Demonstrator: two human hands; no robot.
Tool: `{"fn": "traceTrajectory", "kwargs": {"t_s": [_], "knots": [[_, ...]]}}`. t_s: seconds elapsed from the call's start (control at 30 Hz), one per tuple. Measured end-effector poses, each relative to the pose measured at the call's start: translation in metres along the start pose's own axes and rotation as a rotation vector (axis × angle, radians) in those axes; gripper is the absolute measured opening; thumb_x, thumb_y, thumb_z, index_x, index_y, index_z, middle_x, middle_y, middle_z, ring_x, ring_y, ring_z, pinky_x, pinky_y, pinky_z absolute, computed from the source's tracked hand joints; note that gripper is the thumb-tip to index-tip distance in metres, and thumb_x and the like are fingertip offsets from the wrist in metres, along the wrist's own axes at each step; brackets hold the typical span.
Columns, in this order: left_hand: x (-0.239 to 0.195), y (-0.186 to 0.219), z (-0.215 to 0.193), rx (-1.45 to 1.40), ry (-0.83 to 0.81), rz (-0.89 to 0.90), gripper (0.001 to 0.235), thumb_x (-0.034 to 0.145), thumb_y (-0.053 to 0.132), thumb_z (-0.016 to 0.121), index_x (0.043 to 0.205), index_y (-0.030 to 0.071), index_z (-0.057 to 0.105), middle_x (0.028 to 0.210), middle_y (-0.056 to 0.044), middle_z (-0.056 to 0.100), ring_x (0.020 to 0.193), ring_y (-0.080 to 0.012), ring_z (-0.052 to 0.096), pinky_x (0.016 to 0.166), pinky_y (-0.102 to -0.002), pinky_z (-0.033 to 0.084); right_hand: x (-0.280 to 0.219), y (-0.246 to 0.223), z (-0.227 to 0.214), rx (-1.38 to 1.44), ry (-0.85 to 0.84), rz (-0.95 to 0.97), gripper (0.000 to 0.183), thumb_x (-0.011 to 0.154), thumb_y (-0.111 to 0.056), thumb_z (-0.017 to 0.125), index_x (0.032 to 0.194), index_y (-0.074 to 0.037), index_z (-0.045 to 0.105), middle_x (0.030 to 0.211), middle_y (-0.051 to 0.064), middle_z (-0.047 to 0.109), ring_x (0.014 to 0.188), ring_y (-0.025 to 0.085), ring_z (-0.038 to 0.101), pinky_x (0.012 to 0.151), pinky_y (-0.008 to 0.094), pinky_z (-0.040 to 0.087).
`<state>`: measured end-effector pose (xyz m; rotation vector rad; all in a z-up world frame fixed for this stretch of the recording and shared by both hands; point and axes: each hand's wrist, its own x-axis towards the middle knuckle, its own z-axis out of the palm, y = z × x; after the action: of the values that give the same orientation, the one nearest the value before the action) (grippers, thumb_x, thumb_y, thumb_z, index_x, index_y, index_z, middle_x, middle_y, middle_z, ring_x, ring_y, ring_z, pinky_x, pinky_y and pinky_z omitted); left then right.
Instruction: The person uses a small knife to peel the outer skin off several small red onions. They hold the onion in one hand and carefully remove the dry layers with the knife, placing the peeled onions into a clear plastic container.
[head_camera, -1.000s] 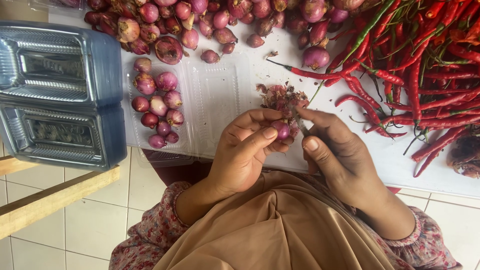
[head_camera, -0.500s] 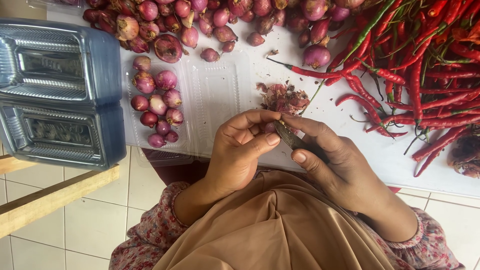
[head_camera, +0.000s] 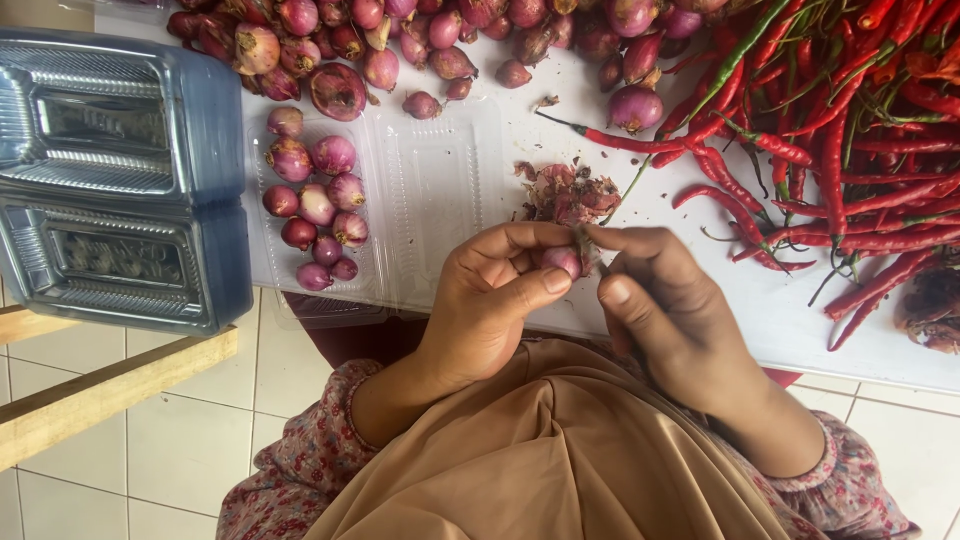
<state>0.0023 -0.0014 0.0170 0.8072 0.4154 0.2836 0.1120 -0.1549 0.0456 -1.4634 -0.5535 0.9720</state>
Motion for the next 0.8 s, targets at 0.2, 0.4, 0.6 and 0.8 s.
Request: {"fn": "traceTrajectory", "kwargs": {"t_s": [0.2,0.4,0.6,0.8], "knots": [[-0.002,0.003,0.000,-0.030,0.084,0.026,0.030,0.090,-0.003,0.072,0.119,0.001,0.066,0.107,-0.011,0.071,0.099,-0.0149,0.066,0.098,-0.030,0.055,0.009,-0.013,-0.004,-0.082,0.051,-0.006,0.056,0.106,-0.035,0.043,0.152,-0.002,0.044,0.064,0.001,0.050,0.050,0.009,0.050,0.056,0.020,0.043],[-0.003,0.004,-0.009,0.038,0.120,0.081,0.041,0.089,-0.005,0.073,0.126,0.007,0.059,0.121,-0.013,0.066,0.104,-0.0146,0.063,0.097,-0.031,0.057,0.003,-0.009,-0.002,-0.138,-0.044,0.038,0.051,0.102,-0.021,0.052,0.149,-0.011,0.034,0.068,0.002,0.049,0.055,0.011,0.049,0.055,0.022,0.042],[-0.004,0.004,-0.008,0.039,0.064,0.103,0.056,0.090,-0.008,0.070,0.139,0.010,0.050,0.123,-0.011,0.063,0.107,-0.0151,0.059,0.102,-0.029,0.054,0.007,-0.016,0.005,-0.204,-0.151,0.010,0.051,0.103,-0.022,0.053,0.151,-0.009,0.044,0.073,-0.002,0.050,0.060,0.009,0.043,0.059,0.021,0.039],[-0.003,0.004,-0.007,0.041,0.057,0.120,0.054,0.091,-0.006,0.072,0.137,0.010,0.049,0.119,-0.010,0.062,0.105,-0.0157,0.064,0.102,-0.031,0.055,0.006,-0.006,-0.001,-0.105,-0.059,0.064,0.048,0.106,-0.026,0.045,0.150,-0.008,0.046,0.067,0.001,0.049,0.050,0.010,0.052,0.053,0.021,0.046]]}}
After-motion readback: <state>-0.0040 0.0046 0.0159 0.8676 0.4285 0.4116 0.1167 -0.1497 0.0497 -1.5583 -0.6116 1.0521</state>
